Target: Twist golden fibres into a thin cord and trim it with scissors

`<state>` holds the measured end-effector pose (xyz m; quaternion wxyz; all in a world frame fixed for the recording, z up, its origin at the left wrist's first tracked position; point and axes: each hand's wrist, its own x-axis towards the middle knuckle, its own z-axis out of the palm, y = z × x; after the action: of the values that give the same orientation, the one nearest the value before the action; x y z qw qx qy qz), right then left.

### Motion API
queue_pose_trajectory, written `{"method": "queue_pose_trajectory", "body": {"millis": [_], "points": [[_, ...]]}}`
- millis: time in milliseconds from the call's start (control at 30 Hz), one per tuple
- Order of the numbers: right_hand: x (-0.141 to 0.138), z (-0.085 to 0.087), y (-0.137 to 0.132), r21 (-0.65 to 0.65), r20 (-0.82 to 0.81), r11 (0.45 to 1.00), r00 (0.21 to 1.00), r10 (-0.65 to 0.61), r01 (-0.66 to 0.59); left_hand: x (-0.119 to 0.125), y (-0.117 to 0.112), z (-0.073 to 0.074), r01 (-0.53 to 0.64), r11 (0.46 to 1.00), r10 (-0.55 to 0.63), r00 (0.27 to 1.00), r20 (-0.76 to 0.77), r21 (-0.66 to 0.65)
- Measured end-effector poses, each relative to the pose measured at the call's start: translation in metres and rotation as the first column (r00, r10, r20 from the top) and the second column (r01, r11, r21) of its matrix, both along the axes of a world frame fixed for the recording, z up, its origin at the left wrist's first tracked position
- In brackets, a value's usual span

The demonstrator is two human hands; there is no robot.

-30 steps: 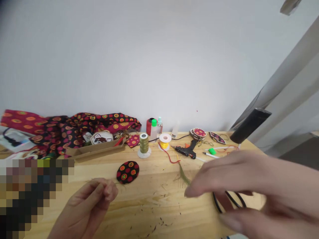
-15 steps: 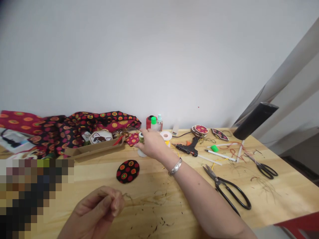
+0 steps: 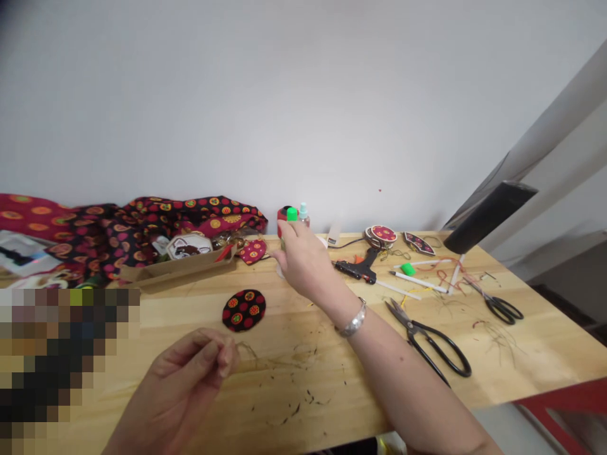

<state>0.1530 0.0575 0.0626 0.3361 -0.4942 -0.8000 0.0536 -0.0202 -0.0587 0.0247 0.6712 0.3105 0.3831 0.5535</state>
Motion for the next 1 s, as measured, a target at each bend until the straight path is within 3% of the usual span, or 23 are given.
{"method": "queue_pose_trajectory", "body": {"millis": [67,133,267,333,467,567,667,800,1000], "points": [[-0.006,0.003,-0.021,-0.050,-0.244,0.980,0.954,0.176,-0.193,-0.001,0.002,-0.001,-0.065,0.998,0.065,0.995,-0.078,0.004],[-0.014,0.002,-0.042,-0.166,-0.490,0.906,0.830,0.267,-0.389,-0.001,0.005,-0.001,-0.146,0.987,0.156,0.970,-0.188,0.070],[-0.027,-0.008,-0.068,-0.288,-0.816,0.707,0.553,0.172,-0.646,0.003,0.009,0.002,-0.216,0.950,0.276,0.919,-0.283,0.224],[-0.031,-0.012,-0.074,-0.288,-0.866,0.654,0.482,0.135,-0.699,0.006,0.010,0.004,-0.216,0.949,0.278,0.918,-0.282,0.231],[-0.032,-0.016,-0.082,-0.345,-0.835,0.640,0.536,0.125,-0.687,0.009,0.010,0.006,-0.209,0.959,0.255,0.932,-0.257,0.193],[-0.029,-0.018,-0.086,-0.461,-0.803,0.622,0.595,0.011,-0.633,0.011,0.010,0.005,-0.204,0.972,0.222,0.958,-0.183,0.116],[-0.025,-0.023,-0.088,-0.528,-0.768,0.657,0.633,-0.099,-0.537,0.014,0.011,0.003,-0.188,0.981,0.191,0.975,-0.112,0.037],[-0.017,-0.029,-0.089,-0.534,-0.741,0.700,0.661,-0.117,-0.475,0.017,0.013,0.002,-0.173,0.983,0.169,0.983,-0.066,-0.054],[-0.004,-0.033,-0.091,-0.590,-0.691,0.710,0.695,-0.198,-0.385,0.017,0.016,-0.001,-0.199,0.977,0.193,0.978,-0.081,-0.079]]}}
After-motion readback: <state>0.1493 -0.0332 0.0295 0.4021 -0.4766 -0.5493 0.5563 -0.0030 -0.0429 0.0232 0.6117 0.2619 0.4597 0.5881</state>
